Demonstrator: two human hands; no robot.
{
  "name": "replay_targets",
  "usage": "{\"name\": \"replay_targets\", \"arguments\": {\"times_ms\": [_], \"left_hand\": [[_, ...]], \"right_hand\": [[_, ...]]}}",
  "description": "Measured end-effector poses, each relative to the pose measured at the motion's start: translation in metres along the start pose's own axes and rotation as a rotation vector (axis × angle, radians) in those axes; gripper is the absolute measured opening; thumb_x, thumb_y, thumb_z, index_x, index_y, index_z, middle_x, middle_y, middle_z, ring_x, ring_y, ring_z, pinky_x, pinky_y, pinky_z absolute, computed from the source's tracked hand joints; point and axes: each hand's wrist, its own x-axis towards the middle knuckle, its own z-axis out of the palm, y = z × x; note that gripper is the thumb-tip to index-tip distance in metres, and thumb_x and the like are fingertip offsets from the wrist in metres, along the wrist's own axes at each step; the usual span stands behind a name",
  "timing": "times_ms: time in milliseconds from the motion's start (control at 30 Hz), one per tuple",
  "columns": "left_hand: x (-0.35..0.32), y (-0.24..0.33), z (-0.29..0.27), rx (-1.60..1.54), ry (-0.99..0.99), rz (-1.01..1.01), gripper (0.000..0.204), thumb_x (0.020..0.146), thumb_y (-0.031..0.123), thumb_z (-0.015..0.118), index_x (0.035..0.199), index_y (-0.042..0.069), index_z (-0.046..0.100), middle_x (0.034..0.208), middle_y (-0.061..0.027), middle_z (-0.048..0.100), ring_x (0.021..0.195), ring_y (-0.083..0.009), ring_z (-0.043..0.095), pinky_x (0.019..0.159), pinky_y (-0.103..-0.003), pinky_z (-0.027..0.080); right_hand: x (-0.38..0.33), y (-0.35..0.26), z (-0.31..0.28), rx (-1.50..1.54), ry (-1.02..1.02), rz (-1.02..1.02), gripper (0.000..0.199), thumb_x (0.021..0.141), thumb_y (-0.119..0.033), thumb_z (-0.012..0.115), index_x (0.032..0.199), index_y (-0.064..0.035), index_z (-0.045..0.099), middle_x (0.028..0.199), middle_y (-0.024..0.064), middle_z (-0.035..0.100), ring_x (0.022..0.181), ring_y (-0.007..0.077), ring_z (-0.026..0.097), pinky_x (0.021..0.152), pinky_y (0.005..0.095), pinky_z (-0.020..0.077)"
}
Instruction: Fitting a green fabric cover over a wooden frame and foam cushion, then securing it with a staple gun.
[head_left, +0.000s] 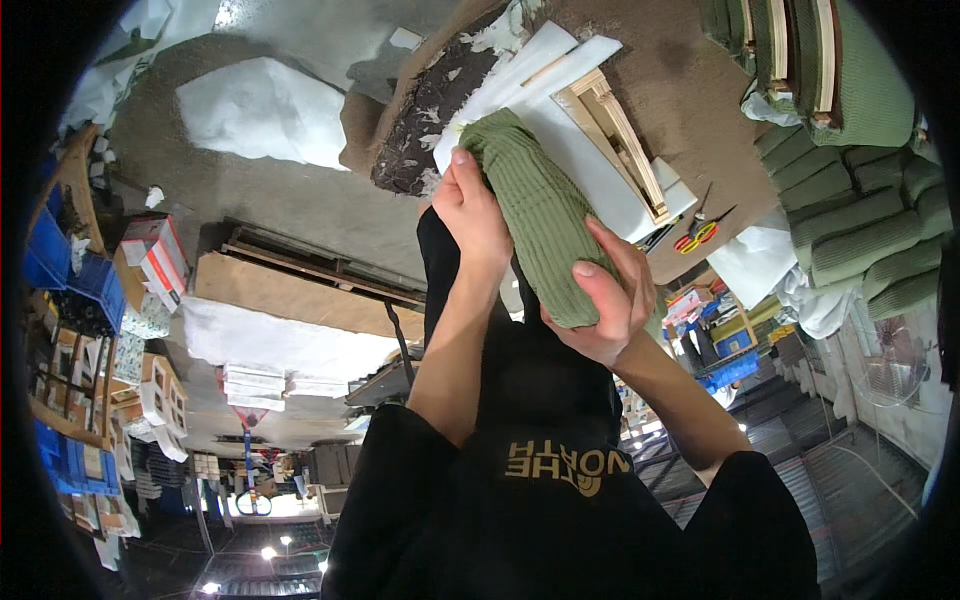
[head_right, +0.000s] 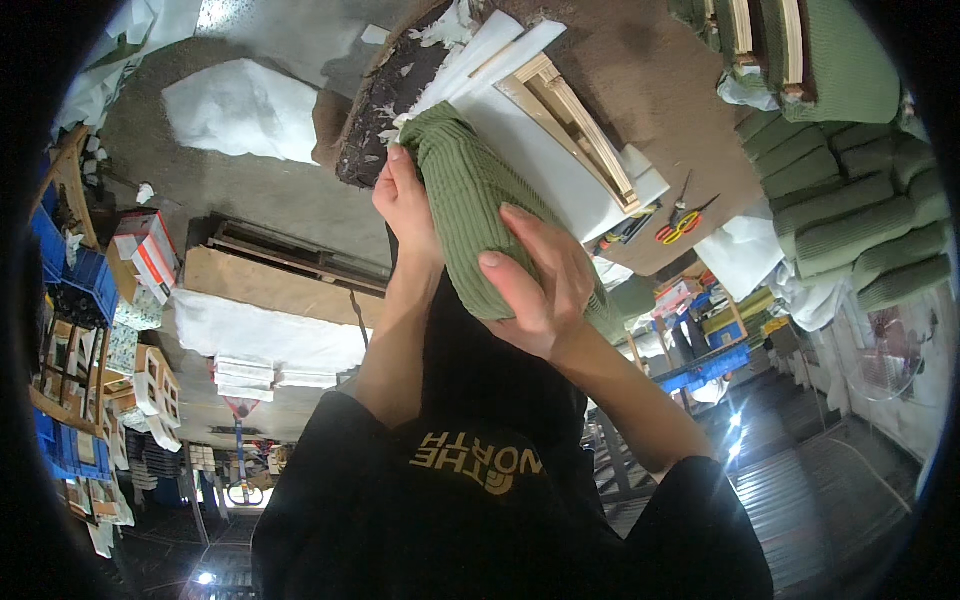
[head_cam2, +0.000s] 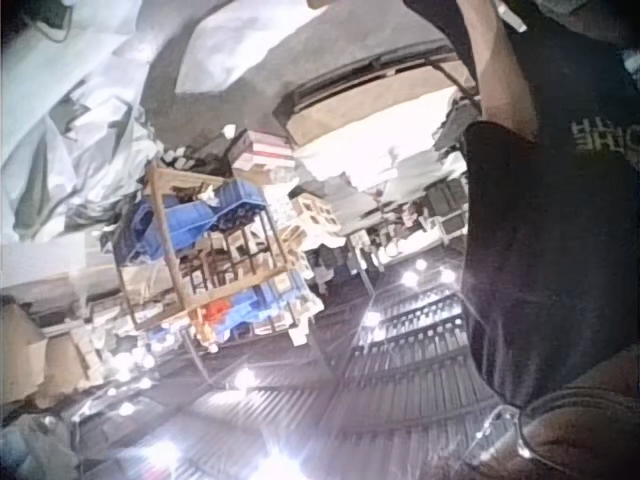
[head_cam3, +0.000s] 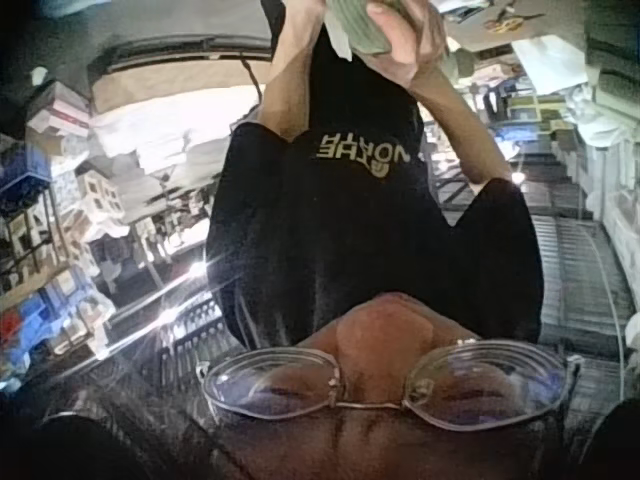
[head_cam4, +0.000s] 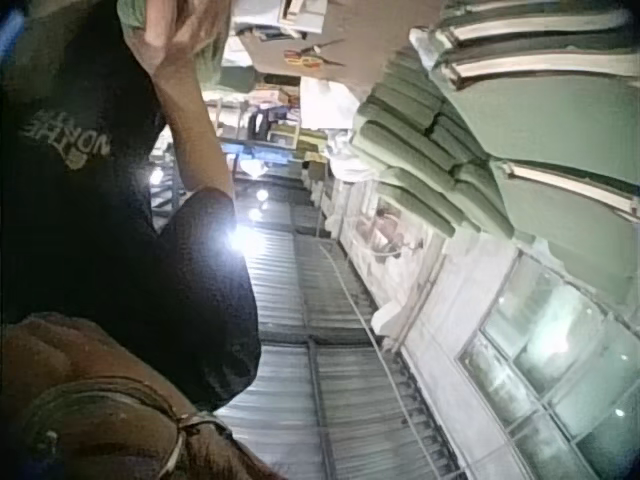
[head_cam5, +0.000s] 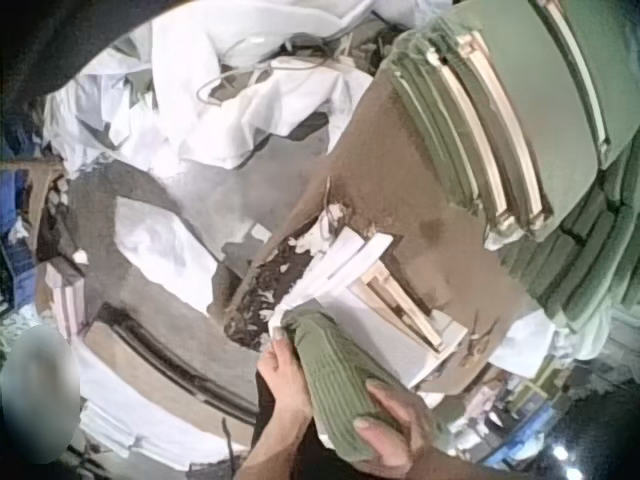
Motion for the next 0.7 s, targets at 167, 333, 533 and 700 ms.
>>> {"name": "replay_targets", "arguments": {"times_ms": [167,333,533,700], "left_hand": [[0.031,-0.006,-0.006,0.256,0.015,0.064,0.046,0.105,0.031,0.047,0.083,-0.005,0.066,0.072,-0.0022,0.064,0.062,-0.0076,0.051,0.057,-0.026,0.043],[0.055,-0.004,-0.007,0.501,0.28,-0.044,0.049,0.093,0.032,0.065,0.06,-0.004,0.061,0.054,-0.0043,0.054,0.052,-0.0106,0.044,0.052,-0.032,0.04],[0.058,-0.003,0.0,0.626,0.3,-0.016,0.048,0.089,0.033,0.068,0.059,-0.004,0.061,0.051,-0.0098,0.055,0.05,-0.0151,0.048,0.054,-0.037,0.043],[0.06,-0.006,0.002,0.567,0.34,-0.096,0.05,0.091,0.032,0.069,0.057,-0.001,0.053,0.056,-0.0003,0.051,0.055,-0.0089,0.039,0.05,-0.031,0.036]], "right_hand": [[0.002,0.001,0.0,0.064,0.043,0.019,0.06,0.073,-0.012,0.079,0.124,-0.0063,0.048,0.118,0.027,0.06,0.102,0.0414,0.064,0.082,0.0442,0.0549],[0.015,0.011,-0.012,0.561,-0.021,0.415,0.043,0.087,-0.033,0.061,0.109,0.0038,0.058,0.099,0.0197,0.066,0.09,0.0314,0.067,0.078,0.0391,0.0526],[0.107,0.082,0.082,0.164,-0.368,0.312,0.033,0.089,-0.032,0.064,0.103,-0.0025,0.069,0.095,0.0193,0.071,0.083,0.0342,0.07,0.076,0.0431,0.0547],[0.147,0.074,0.116,-0.16,-0.914,0.306,0.031,0.094,-0.032,0.055,0.104,-0.0066,0.068,0.09,0.0178,0.071,0.086,0.0373,0.068,0.078,0.0483,0.0526]]}}
